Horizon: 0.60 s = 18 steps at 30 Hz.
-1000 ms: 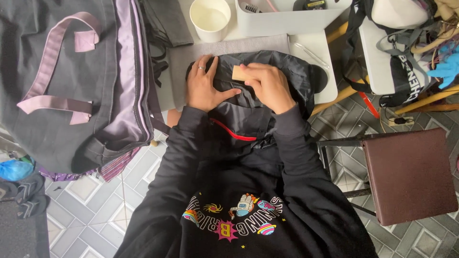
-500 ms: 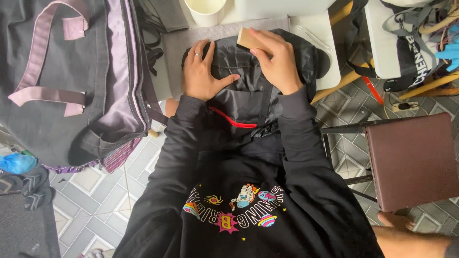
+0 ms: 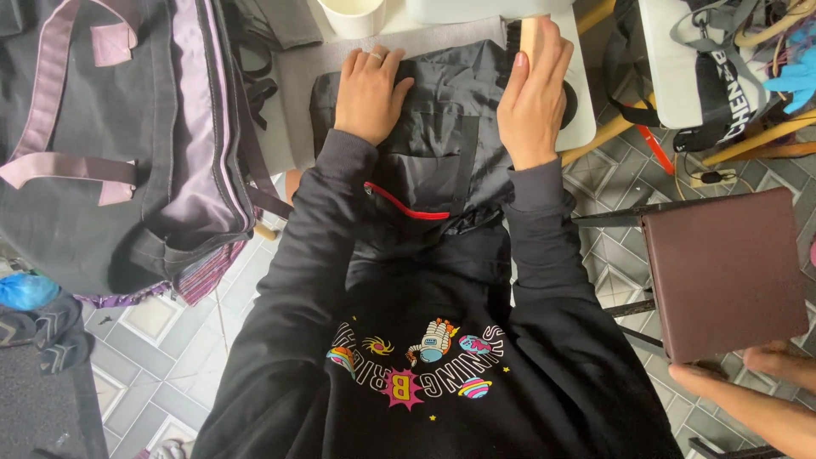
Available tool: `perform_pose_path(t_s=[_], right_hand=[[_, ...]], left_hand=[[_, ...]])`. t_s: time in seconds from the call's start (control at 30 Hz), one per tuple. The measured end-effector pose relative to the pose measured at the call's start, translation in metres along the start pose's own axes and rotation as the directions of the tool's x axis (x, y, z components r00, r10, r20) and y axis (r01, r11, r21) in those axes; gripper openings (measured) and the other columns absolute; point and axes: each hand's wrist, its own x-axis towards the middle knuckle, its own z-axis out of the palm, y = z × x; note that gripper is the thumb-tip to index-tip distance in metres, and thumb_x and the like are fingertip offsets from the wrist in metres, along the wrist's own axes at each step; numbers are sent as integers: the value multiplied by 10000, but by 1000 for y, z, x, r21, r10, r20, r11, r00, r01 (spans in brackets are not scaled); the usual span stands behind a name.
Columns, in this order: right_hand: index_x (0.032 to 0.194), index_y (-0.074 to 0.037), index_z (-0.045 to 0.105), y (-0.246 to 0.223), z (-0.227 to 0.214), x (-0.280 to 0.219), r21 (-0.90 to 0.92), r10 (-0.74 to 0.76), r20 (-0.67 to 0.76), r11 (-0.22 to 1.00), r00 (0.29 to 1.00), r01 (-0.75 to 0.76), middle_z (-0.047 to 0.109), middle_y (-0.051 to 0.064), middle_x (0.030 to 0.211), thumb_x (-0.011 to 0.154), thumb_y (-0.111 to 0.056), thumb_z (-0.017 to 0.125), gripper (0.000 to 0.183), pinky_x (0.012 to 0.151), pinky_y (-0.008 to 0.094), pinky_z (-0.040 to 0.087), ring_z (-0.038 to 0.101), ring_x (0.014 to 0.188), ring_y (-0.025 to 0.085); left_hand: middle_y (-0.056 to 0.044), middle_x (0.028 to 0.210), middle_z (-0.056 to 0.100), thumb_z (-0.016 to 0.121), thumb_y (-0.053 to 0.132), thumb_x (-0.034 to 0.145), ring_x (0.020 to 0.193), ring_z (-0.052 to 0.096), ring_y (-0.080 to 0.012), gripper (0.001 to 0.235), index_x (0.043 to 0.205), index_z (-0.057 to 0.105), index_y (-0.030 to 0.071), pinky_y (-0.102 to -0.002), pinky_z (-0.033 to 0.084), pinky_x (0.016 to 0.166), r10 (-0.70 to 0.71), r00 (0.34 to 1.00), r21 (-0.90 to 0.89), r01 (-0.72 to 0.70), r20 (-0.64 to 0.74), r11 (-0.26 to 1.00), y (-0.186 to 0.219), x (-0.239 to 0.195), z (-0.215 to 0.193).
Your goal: Applying a cleaning or dyeing agent to a black bag using a small sponge applicator.
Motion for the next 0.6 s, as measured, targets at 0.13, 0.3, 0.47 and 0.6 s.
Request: perform_pose_path(t_s=[0.13,0.3,0.47,0.6], right_hand=[[1504,-123,339,13,0,4,-85,-51,-1,995,999,51,479,165,1280,1187,-226,365,335,556,394,455,581,714,341],[1621,-227,172,33,-7,4,464,-50,-21,884,999,54,456,151,1300,1258,-196,438,451,896,403,497,558,948,259],[1513,-127,362,39,-20,9,731,22,39,681,999,-43,488,123,1318,1156,-157,537,399,1028,391,502,486,1128,220],[1028,-110,659,26,-37,10,563,256,216,756,942,-334,617,-25,947,993,-91,796,143,814,275,519,585,895,113]], left_hand=[[-133,1033,573,660,210,1023,838,564,-339,139,1015,619,77,-439,458,748,42,999,-82,-40,13,996,-2,6,-15],[-119,858,594,474,189,1111,667,525,-332,143,1071,491,53,-450,398,583,41,999,-426,-24,30,904,0,4,-49],[-107,792,619,432,346,1138,672,559,-352,292,1174,496,64,-460,402,643,48,998,-357,-28,48,934,-2,3,-47],[-99,958,612,570,250,1056,811,599,-346,192,1154,599,88,-444,422,791,124,992,-286,-117,6,951,4,10,-48]])
